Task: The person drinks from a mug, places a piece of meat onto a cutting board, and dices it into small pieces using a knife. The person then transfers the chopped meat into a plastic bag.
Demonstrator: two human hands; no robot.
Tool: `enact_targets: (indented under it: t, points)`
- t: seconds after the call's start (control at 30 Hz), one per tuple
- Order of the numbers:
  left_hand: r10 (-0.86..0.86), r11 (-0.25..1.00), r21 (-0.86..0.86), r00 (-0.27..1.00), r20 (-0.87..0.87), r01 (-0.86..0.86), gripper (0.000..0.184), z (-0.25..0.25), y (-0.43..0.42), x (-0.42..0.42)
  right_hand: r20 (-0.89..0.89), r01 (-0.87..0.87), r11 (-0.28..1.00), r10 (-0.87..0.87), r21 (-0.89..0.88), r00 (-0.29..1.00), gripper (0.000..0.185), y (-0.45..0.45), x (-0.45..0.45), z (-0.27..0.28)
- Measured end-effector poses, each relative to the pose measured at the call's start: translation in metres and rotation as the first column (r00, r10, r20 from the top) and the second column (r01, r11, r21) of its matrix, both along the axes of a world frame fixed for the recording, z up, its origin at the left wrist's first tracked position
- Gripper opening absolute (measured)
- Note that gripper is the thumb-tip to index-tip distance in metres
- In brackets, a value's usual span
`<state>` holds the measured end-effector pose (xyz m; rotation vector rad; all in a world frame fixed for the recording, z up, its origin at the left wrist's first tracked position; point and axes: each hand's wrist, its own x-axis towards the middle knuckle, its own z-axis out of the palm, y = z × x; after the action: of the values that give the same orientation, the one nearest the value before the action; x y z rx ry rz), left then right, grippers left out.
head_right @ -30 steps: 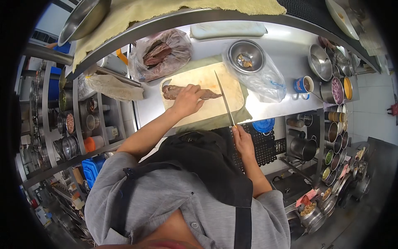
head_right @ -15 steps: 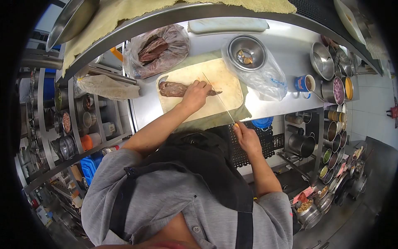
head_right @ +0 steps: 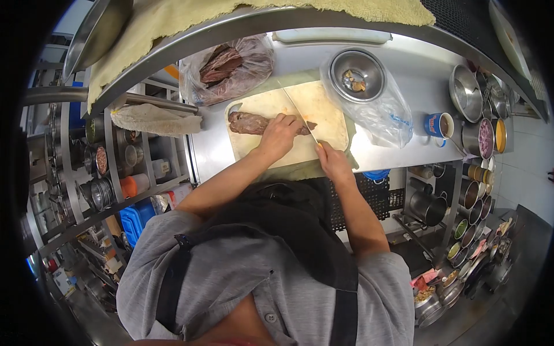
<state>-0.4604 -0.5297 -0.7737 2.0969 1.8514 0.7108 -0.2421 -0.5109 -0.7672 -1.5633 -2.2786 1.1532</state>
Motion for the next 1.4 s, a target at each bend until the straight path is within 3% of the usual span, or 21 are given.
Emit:
enact_targets:
  t: [0.13, 0.4, 0.47, 0.53, 0.8, 0.9, 0.97, 1.2, 1.4]
  points:
    - [-0.004, 1.0, -0.011, 1.0, 0.011, 0.004, 0.017, -0.001, 0.005, -0.001, -0.055, 0.079, 0.996, -0.08, -0.032, 0.995, 0.036, -0.007, 0.003, 0.008]
    - [0.015, 1.0, -0.021, 1.0, -0.005, -0.015, 0.012, -0.007, 0.003, 0.0, 0.019, 0.029, 0.983, -0.026, -0.183, 0.999, 0.036, -0.02, 0.03, 0.064]
    - [0.003, 0.999, -0.053, 1.0, -0.014, -0.003, 0.012, -0.004, 0.002, 0.0, 0.031, 0.023, 0.977, -0.017, -0.213, 0.999, 0.036, -0.02, 0.029, 0.057]
    - [0.006, 0.999, -0.034, 1.0, -0.008, -0.006, 0.013, -0.003, 0.002, 0.001, -0.056, 0.023, 0.998, -0.027, -0.059, 0.998, 0.035, -0.015, 0.016, 0.031]
    - [-0.032, 0.999, -0.014, 0.999, 0.022, 0.033, 0.02, -0.002, 0.002, -0.005, -0.05, 0.078, 0.993, -0.083, -0.093, 0.995, 0.037, -0.008, -0.008, 0.007]
    - [-0.026, 1.0, -0.003, 0.999, -0.042, 0.026, 0.028, 0.016, -0.003, -0.02, -0.054, 0.094, 0.993, -0.098, -0.068, 0.994, 0.038, -0.01, -0.005, 0.009]
    - [-0.053, 0.997, -0.075, 0.957, -0.285, 0.033, 0.034, 0.006, -0.005, -0.032, -0.063, 0.111, 0.992, -0.115, -0.06, 0.991, 0.038, -0.014, -0.001, 0.01]
    - [-0.213, 0.972, -0.155, 0.94, -0.266, 0.177, 0.035, -0.006, -0.001, -0.018, -0.008, 0.187, 0.977, -0.189, -0.104, 0.982, 0.039, -0.021, 0.018, 0.015]
    - [-0.125, 0.987, 0.067, 0.966, -0.225, 0.143, 0.029, 0.007, 0.002, 0.008, -0.005, 0.176, 0.981, -0.177, -0.075, 0.984, 0.037, -0.032, 0.032, 0.04]
